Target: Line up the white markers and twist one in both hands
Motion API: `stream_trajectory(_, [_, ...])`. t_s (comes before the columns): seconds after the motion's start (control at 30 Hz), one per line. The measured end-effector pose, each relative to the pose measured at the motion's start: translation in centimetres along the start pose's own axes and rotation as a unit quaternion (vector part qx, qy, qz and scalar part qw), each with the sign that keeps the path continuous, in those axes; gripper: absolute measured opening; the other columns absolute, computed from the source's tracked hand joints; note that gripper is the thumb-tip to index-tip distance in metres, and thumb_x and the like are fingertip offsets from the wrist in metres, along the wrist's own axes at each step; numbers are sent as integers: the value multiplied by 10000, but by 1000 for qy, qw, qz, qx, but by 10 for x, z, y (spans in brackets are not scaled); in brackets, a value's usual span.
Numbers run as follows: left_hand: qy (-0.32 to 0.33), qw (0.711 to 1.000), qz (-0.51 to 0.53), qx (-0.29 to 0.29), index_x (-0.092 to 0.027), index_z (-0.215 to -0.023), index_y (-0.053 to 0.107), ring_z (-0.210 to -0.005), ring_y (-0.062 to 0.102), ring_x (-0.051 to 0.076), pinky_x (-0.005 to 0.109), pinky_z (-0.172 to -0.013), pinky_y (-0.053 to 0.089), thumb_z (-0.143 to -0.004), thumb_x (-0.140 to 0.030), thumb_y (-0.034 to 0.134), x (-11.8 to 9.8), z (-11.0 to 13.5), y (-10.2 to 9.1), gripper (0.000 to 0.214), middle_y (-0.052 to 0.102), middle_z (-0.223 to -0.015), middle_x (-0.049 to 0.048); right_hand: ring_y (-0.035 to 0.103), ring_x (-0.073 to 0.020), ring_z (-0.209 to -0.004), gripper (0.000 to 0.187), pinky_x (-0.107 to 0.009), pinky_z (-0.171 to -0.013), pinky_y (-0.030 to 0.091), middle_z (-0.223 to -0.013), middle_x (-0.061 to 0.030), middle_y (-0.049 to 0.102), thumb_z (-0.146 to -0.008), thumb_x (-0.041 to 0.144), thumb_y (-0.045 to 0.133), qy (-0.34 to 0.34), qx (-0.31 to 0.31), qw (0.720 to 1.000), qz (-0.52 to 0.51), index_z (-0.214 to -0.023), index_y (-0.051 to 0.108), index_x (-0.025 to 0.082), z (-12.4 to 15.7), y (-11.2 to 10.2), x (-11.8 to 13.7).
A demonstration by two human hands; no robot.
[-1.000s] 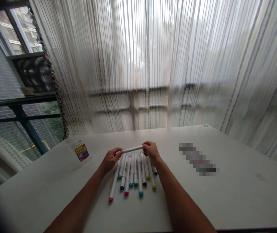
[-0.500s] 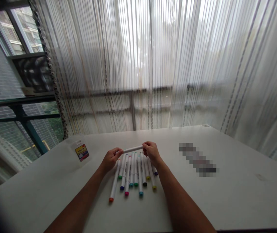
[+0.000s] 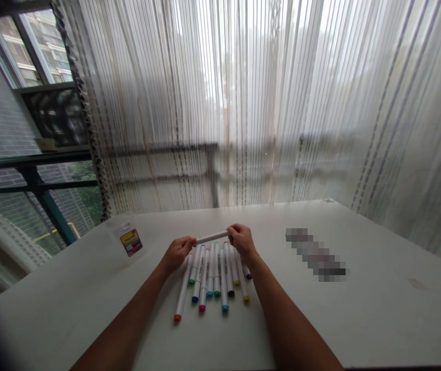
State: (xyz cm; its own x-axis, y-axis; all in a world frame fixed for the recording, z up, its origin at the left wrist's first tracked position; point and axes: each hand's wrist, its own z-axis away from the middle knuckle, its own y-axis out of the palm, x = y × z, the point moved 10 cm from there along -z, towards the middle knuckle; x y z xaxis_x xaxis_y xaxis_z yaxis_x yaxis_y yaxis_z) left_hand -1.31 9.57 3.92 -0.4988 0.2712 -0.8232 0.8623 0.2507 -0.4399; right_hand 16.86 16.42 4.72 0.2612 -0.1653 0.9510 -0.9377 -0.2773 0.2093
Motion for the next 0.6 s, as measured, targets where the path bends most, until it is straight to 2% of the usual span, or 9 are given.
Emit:
stream_trajectory(0.27, [17, 998, 36, 54, -125, -841, 636, -485, 342, 81, 215, -486, 295, -767, -460, 479, -10, 5, 16, 378, 469, -596, -29, 352, -53, -327, 218, -188, -317, 224, -398, 58, 443, -607, 335, 609, 54, 98, 994, -5, -585, 487, 156, 8, 24, -9])
stream_trajectory(0.33, [23, 996, 32, 79, -126, -807, 638, -499, 353, 86, 214, -492, 299, -771, -436, 487, -15, 7, 22, 347, 473, -591, -24, 336, -47, -321, 220, -185, -316, 214, -388, 64, 436, -605, 337, 610, 48, 108, 993, -2, -584, 481, 159, 9, 29, -9])
stream_trajectory(0.47, [32, 994, 17, 105, -133, -682, 596, -507, 340, 92, 208, -484, 279, -789, -415, 463, -23, 9, 28, 330, 386, -524, -41, 327, -44, -326, 194, -184, -327, 204, -373, 76, 417, -596, 306, 601, 30, 96, 995, -5, -580, 467, 167, 9, 29, -4])
stream_trajectory(0.6, [40, 994, -2, 105, -143, -705, 584, -504, 326, 93, 204, -474, 258, -800, -409, 443, -29, 9, 26, 316, 359, -519, -47, 303, -41, -325, 185, -190, -334, 179, -356, 80, 391, -597, 299, 588, 19, 95, 995, -11, -564, 458, 172, 9, 28, 1])
